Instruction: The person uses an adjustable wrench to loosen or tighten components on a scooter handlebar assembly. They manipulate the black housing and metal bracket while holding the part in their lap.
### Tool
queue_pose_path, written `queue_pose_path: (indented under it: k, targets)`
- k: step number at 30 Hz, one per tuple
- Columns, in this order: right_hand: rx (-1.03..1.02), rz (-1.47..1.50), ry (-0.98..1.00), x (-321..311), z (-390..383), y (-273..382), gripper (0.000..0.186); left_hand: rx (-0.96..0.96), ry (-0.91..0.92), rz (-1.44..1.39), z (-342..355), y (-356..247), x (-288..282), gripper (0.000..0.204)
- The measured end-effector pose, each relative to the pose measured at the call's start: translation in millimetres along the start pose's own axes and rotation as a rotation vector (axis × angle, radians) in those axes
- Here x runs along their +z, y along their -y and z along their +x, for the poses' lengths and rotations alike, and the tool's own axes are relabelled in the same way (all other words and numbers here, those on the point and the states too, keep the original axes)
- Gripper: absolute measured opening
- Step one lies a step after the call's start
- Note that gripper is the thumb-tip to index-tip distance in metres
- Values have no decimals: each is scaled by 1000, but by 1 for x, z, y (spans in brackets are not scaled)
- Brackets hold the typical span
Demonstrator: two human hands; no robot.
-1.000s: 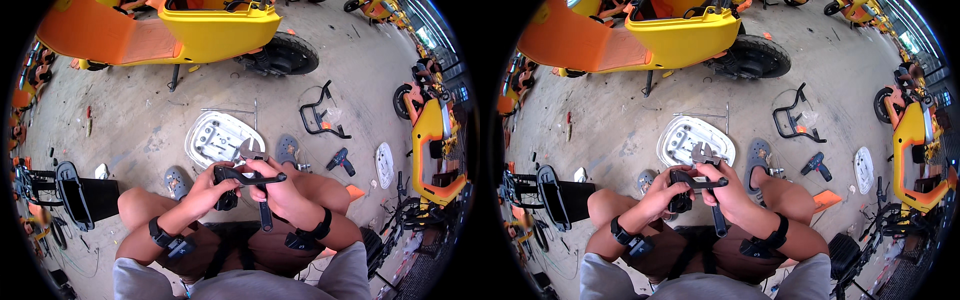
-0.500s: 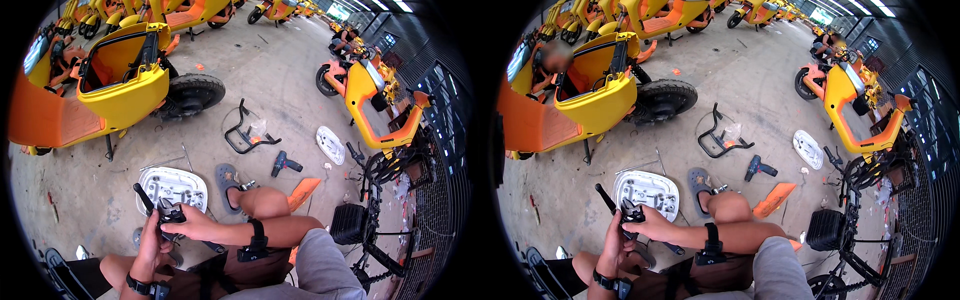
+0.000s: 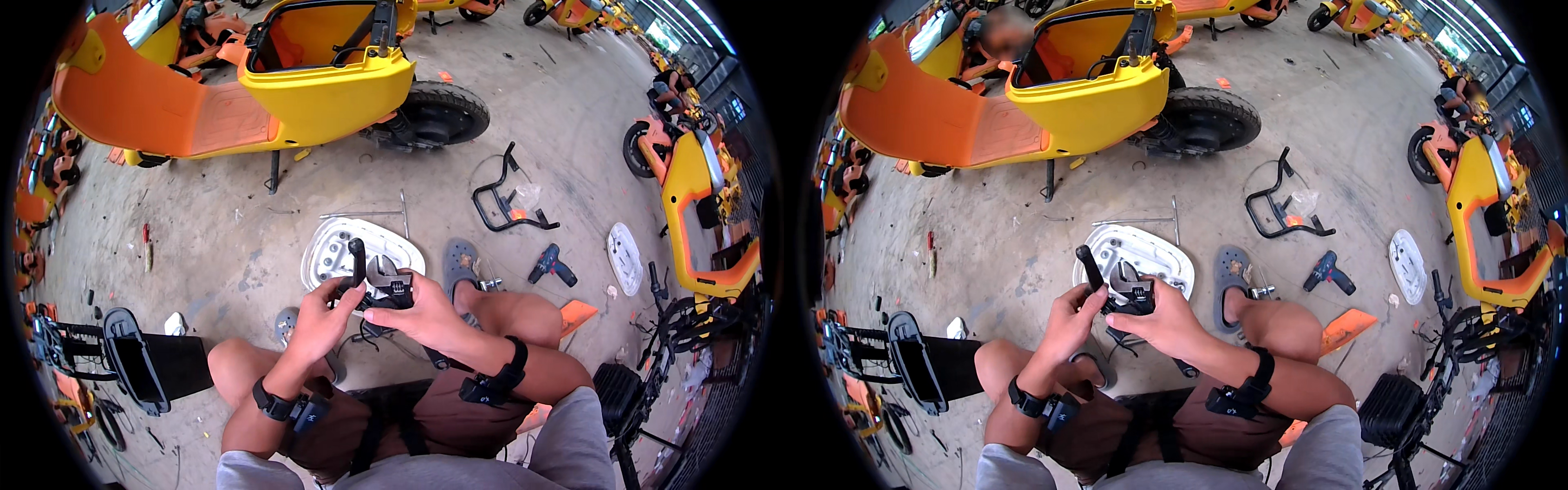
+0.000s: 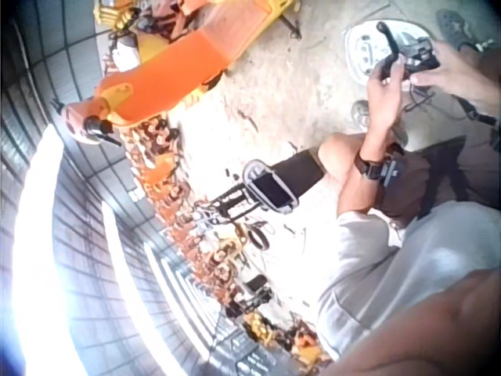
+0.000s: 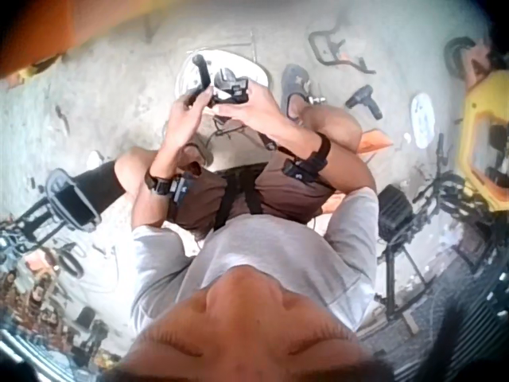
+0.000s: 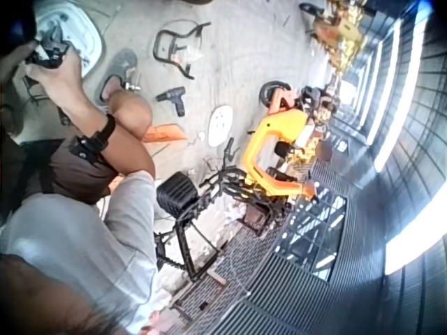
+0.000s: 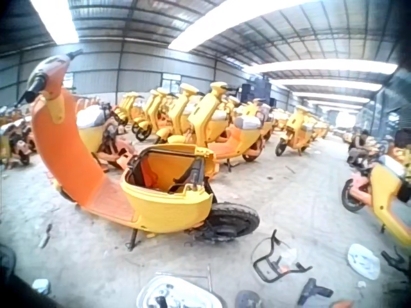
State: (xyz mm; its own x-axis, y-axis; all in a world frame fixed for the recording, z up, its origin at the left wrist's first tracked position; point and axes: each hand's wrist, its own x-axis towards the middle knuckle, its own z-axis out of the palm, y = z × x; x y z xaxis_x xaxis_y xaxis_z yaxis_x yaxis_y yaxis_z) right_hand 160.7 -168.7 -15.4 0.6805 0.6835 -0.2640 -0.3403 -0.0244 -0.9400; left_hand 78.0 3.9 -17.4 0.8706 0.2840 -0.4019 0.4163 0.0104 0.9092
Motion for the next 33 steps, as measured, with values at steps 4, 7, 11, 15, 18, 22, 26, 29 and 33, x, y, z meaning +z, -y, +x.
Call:
queue_pose_path:
  k: [4,7,11,15,18,22,26,29,33]
  targets:
    - [-22,0,-51,-2,-1,4,58,-22,-26,-7,0,-6,0,48]
    - [-55,40,-69,0,-2,3,56,-27,-30,-238,-2,-6,1,45]
    - [-65,103,-46,2,-1,3,52,96,8,-342,-3,-11,0,52]
    - [-51,22,4,0,2,3,48,269,-29,-287,-8,-12,0,59]
    - [93,83,-29,2,-5,26,38,330,-119,-132,-19,-21,0,66]
    - [143,23,-90,4,-7,35,36,425,-265,72,-14,-12,-3,68]
    - [21,-84,-76,2,-11,28,36,392,-372,151,-12,-12,-7,66]
    - [81,30,123,7,-11,37,36,462,-422,168,-12,-14,-6,64]
    - [288,49,223,1,-5,49,29,409,-395,197,-12,-17,-9,64]
